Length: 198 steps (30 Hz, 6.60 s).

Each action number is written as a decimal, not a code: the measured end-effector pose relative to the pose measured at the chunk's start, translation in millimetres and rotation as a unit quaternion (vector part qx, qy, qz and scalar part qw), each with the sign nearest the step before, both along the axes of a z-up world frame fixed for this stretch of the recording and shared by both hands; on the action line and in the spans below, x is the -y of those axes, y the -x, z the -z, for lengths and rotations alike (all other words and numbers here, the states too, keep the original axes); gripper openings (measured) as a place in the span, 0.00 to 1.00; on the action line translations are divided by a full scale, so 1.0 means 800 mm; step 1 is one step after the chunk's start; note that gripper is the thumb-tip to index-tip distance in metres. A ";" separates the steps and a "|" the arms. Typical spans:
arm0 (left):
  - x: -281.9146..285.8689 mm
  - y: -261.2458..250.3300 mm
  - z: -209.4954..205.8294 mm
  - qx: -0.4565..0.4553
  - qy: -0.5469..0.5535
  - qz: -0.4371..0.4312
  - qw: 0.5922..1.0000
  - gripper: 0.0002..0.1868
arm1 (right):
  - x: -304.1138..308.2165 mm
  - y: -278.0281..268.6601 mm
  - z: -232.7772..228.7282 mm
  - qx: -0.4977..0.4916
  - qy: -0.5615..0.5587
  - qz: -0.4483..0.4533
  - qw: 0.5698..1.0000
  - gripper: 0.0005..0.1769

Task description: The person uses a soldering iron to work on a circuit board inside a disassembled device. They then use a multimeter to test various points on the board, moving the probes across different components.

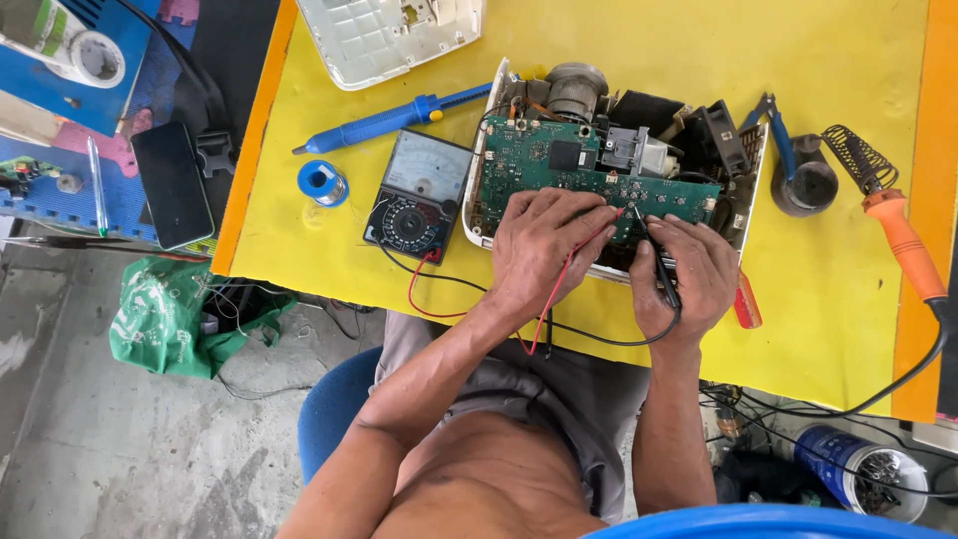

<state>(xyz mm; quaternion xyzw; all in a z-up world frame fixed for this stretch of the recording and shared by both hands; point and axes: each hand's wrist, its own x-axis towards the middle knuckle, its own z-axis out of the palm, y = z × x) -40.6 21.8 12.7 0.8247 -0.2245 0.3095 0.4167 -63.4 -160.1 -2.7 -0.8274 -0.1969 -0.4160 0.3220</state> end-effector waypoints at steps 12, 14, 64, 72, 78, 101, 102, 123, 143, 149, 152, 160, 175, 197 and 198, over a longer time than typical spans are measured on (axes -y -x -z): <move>0.001 0.001 0.000 0.005 0.013 0.000 1.000 0.08 | -0.002 0.000 0.000 -0.001 -0.018 0.009 1.000 0.08; 0.001 0.001 0.000 0.006 0.016 -0.001 1.000 0.08 | -0.002 0.000 -0.002 0.000 -0.012 0.012 1.000 0.07; -0.093 -0.034 0.010 -0.080 0.015 -0.106 0.991 0.12 | 0.027 0.009 -0.037 -0.136 0.098 0.130 0.977 0.20; -0.102 -0.041 0.001 -0.173 0.096 -0.044 0.979 0.11 | 0.063 0.010 -0.047 -0.285 0.116 0.052 0.950 0.41; -0.090 -0.034 0.002 -0.211 0.126 -0.015 0.969 0.09 | 0.069 0.004 -0.049 -0.328 0.196 0.067 0.921 0.48; -0.082 -0.081 -0.045 -0.189 0.520 0.086 0.829 0.14 | 0.068 0.001 -0.023 -0.207 -0.105 -0.089 0.969 0.27; -0.082 -0.081 -0.042 -0.188 0.520 0.086 0.829 0.14 | 0.072 0.000 -0.023 -0.206 -0.105 -0.089 0.969 0.27; -0.102 -0.057 -0.022 -0.095 0.219 0.094 0.967 0.19 | 0.085 -0.020 -0.074 -0.378 -0.236 -0.053 0.894 0.27; -0.091 -0.101 -0.031 -0.031 0.161 0.025 0.986 0.07 | 0.076 -0.017 -0.069 -0.307 -0.243 0.006 0.920 0.15; -0.101 -0.104 -0.027 -0.034 0.144 0.002 0.989 0.08 | 0.067 0.001 -0.070 -0.284 -0.159 -0.012 0.946 0.23; -0.104 -0.101 -0.036 -0.024 0.126 0.013 0.992 0.07 | 0.066 0.006 -0.056 -0.245 -0.102 -0.011 0.964 0.22; -0.108 -0.097 -0.022 -0.027 0.149 0.072 0.986 0.12 | 0.061 0.027 -0.052 -0.211 -0.144 0.005 0.967 0.19; -0.118 -0.072 -0.016 -0.004 0.104 0.074 0.992 0.11 | 0.053 0.056 -0.051 -0.187 -0.155 0.024 0.970 0.19; -0.098 -0.089 -0.048 -0.065 0.131 0.064 0.987 0.06 | 0.065 0.014 -0.046 -0.179 -0.179 0.011 0.967 0.17; -0.098 -0.091 -0.050 -0.065 0.130 0.065 0.987 0.06 | 0.065 0.012 -0.045 -0.179 -0.179 0.012 0.967 0.17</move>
